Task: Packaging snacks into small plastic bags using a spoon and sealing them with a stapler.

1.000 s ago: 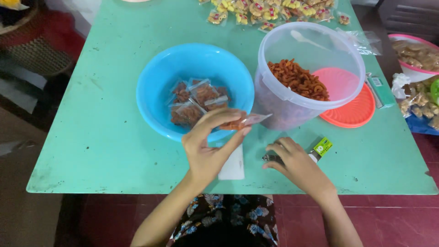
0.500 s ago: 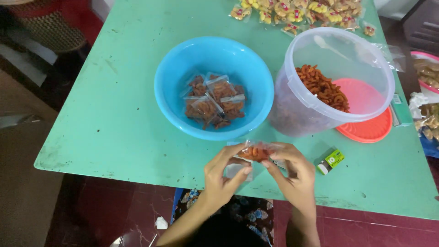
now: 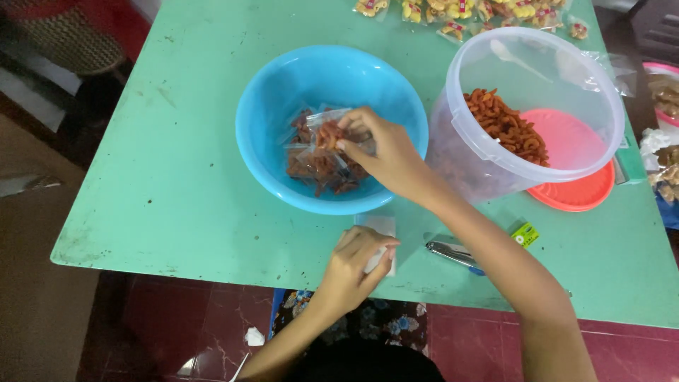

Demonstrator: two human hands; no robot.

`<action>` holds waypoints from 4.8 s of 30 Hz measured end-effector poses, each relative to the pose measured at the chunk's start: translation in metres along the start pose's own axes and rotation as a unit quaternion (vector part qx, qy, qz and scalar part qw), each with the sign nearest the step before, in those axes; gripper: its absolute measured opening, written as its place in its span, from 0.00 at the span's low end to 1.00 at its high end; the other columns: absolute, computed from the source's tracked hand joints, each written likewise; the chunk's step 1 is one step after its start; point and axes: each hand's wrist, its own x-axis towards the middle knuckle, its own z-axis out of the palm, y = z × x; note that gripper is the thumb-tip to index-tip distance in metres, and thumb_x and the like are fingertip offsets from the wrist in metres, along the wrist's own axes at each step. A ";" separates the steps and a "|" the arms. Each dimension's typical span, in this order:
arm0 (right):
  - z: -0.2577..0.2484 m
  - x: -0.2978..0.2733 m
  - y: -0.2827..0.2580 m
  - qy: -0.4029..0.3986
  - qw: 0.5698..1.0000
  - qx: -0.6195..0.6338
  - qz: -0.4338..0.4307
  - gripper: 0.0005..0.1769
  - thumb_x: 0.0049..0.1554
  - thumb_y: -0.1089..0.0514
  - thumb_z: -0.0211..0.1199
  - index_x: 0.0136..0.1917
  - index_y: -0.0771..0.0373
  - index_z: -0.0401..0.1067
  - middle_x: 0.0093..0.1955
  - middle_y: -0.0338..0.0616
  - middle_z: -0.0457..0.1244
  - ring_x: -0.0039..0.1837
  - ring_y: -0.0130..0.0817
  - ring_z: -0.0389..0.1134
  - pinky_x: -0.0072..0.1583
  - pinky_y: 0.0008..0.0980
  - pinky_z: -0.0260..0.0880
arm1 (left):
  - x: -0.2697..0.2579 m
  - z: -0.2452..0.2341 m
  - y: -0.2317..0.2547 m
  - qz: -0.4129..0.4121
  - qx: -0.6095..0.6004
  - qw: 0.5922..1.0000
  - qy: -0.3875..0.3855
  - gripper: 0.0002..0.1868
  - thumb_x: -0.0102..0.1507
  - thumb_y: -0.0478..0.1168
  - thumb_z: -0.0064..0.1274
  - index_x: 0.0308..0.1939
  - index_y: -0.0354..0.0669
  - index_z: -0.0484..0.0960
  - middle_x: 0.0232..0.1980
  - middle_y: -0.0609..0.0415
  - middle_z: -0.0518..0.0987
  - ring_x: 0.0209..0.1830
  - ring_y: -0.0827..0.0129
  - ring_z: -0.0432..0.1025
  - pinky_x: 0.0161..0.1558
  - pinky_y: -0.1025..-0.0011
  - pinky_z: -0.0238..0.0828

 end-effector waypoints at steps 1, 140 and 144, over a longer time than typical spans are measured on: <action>0.002 0.005 0.003 0.000 1.000 0.000 -0.001 0.16 0.66 0.50 0.57 0.64 0.57 0.64 0.65 0.51 0.65 0.67 0.49 0.68 0.64 0.49 0.73 | -0.001 0.002 -0.002 0.000 0.000 1.000 0.001 0.11 0.76 0.41 0.46 0.53 0.39 0.81 0.48 0.49 0.84 0.49 0.55 0.75 0.48 0.60 0.69; -0.118 -0.081 -0.051 0.351 0.923 -0.143 -0.070 0.06 0.61 0.75 0.73 0.48 0.69 0.81 0.49 0.54 0.72 0.51 0.36 0.75 0.50 0.26 0.74 | 0.230 -0.078 0.053 0.081 -0.171 0.963 -0.190 0.07 0.74 0.45 0.51 0.53 0.53 0.71 0.68 0.49 0.72 0.73 0.53 0.70 0.72 0.51 0.74; -0.122 -0.078 -0.047 0.334 0.925 -0.144 -0.111 0.06 0.58 0.76 0.75 0.45 0.72 0.80 0.45 0.53 0.71 0.54 0.45 0.76 0.58 0.33 0.78 | 0.231 -0.078 0.046 0.105 -0.208 0.952 -0.198 0.05 0.76 0.40 0.51 0.56 0.54 0.75 0.62 0.54 0.74 0.69 0.59 0.72 0.69 0.60 0.83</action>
